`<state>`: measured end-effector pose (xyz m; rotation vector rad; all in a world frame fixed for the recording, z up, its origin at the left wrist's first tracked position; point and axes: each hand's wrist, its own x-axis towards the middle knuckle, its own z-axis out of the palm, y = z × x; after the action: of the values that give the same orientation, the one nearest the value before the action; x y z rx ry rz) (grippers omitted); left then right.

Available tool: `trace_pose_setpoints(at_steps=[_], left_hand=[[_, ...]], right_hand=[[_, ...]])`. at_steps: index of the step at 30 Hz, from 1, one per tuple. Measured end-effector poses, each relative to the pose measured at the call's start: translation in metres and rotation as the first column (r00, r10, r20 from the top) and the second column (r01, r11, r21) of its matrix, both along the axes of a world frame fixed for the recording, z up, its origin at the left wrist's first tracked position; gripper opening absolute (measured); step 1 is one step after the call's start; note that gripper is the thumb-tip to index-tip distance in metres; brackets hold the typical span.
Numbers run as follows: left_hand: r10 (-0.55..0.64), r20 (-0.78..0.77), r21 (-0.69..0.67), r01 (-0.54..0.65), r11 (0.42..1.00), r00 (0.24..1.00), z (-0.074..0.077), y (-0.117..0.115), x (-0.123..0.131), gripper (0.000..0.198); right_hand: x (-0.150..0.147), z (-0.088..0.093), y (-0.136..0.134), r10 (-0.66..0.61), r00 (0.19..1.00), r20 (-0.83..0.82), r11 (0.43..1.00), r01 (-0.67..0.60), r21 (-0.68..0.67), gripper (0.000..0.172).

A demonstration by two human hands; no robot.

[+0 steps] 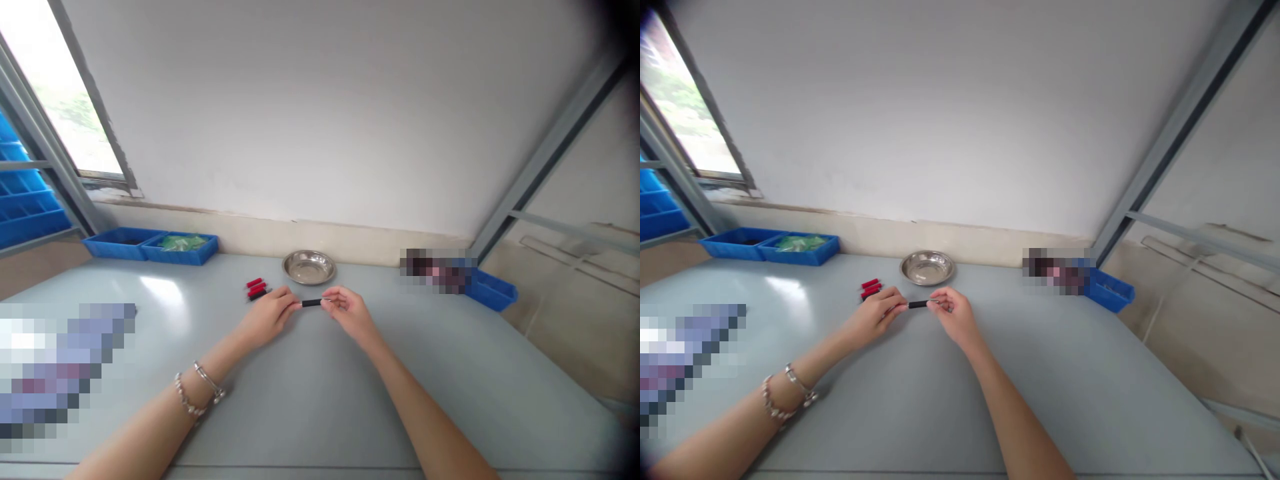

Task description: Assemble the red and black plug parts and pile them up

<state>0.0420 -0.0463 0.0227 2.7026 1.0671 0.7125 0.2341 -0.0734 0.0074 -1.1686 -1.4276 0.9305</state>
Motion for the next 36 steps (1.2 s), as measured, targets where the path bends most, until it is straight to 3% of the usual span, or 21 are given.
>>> trace_pose_setpoints(at_steps=[13, 27, 36], left_hand=[[0.002, -0.01, -0.007, -0.002, 1.0, 1.0, 0.0, 0.0, 0.001, 0.034], [0.002, 0.012, -0.019, -0.001, 1.0, 1.0, 0.001, 0.0, 0.0, 0.034], [0.031, 0.005, -0.021, -0.031, 0.999, 1.0, 0.003, 0.003, -0.003, 0.035]], right_hand=[[0.002, -0.004, 0.0, 0.034, 0.988, 0.149, 0.997, -0.023, -0.07, 0.039], [0.003, -0.002, 0.001, 0.016, 0.988, 0.153, 0.998, -0.024, 0.05, 0.022], [0.011, -0.001, 0.004, -0.055, 0.988, 0.148, 0.994, 0.041, 0.1, 0.015]])
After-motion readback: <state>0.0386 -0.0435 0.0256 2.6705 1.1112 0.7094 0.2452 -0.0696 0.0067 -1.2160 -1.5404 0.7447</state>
